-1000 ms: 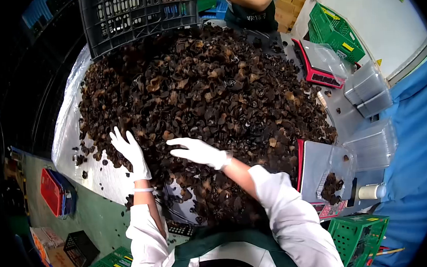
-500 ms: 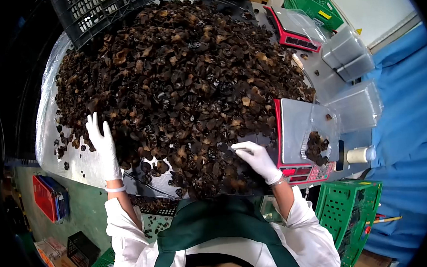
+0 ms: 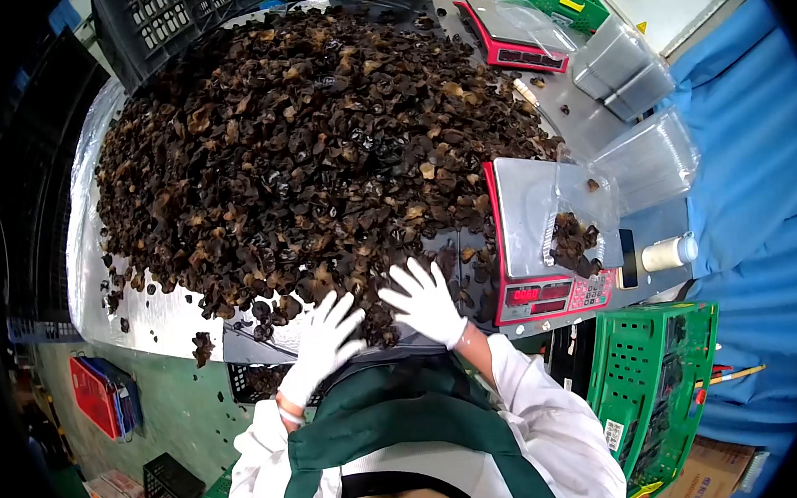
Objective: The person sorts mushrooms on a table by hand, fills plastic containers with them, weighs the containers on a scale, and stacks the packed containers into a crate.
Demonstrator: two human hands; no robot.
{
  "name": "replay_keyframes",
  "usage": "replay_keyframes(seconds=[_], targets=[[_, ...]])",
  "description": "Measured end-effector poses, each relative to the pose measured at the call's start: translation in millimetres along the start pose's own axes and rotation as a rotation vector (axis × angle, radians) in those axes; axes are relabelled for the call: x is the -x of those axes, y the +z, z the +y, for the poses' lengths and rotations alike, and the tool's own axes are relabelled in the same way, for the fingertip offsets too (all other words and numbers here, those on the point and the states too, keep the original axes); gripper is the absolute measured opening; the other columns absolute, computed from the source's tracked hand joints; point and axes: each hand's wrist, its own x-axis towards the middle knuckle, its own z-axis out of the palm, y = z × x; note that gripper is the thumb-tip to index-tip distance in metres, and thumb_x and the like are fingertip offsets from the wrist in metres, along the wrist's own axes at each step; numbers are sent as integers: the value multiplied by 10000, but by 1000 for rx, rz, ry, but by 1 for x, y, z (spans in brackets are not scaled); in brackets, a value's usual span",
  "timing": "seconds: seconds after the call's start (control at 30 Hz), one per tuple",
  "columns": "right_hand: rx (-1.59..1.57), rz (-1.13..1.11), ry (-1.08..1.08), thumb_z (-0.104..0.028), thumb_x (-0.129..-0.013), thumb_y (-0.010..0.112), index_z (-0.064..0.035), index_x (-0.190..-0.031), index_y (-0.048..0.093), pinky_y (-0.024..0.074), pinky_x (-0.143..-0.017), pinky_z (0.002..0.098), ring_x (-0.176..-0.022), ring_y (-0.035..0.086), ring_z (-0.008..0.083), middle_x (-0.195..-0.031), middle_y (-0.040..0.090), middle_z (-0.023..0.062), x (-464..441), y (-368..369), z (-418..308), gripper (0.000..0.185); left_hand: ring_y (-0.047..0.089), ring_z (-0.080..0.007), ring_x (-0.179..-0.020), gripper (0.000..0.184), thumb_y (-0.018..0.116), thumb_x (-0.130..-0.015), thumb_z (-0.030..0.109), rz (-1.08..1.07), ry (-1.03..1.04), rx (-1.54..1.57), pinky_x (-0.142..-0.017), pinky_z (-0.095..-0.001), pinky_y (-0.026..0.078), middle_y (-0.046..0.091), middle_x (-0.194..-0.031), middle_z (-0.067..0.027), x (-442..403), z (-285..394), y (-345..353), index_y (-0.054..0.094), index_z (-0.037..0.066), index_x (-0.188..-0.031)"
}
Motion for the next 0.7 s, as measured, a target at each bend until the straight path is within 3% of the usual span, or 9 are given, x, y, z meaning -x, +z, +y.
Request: replay_keyframes(seconds=[0.1,0.2,0.27,0.4,0.5,0.53,0.63,0.7], targets=[[-59,166,107,-324,-766,712,-264,-1253,610,232,-1100,573,-1354,333,361,-1412,462,84,-21,-5,31,501,402,-333,-1299,517,698,-777,265,176,-77,-135,-976,-465,366,485,-1369,-107,-40,-24,-5,576,142,-1263],[-110,307,175,-295,-788,708,-216,-1190,649,287,-1083,522,-1314,386,364,-1328,533,86,-26,-20,46,413,477,-377,-1231,461,732,-750,188,459,-213,-66,-959,-459,425,565,-1273,-131,-63,-42,-8,626,105,-1190],[-169,361,252,-250,-794,714,-177,-1105,688,302,-1082,452,-1307,399,344,-1259,580,86,-17,-22,62,321,482,-390,-1224,458,723,-761,179,468,-227,7,-1001,-460,409,560,-1281,-137,-68,-46,-8,620,105,-1202],[-292,426,342,-180,-827,673,-149,-1116,679,355,-1050,483,-1267,433,403,-1246,592,113,15,-23,72,291,485,-381,-1230,418,705,-788,157,447,-236,72,-1022,-453,402,545,-1309,-147,-61,-41,-2,626,100,-1194],[-236,270,311,-119,-833,642,-100,-1144,659,349,-1068,489,-1231,452,448,-1262,570,178,24,-43,42,312,495,-376,-1209,388,693,-796,156,455,-210,11,-974,-455,420,541,-1308,-151,-56,-36,-6,629,98,-1174],[-237,341,248,-126,-833,633,-92,-1128,660,359,-1058,490,-1212,466,447,-1250,577,172,32,-35,33,298,526,-364,-1170,375,706,-781,147,477,-205,-36,-955,-448,435,566,-1275,-145,-55,-31,-11,642,86,-1145],[-200,160,18,-116,-800,639,-94,-1070,678,446,-973,450,-1152,539,392,-1193,610,133,49,-20,18,274,562,-348,-1116,341,717,-767,142,485,-164,37,-939,-433,446,612,-1197,-136,-56,-16,-17,663,69,-1096],[-292,176,-36,-105,-804,625,-115,-1031,691,484,-931,406,-1112,576,336,-1174,621,93,59,-19,8,236,610,-311,-1014,288,734,-759,158,470,-106,47,-867,-401,482,659,-1070,-118,-60,-4,-16,687,65,-1027]])
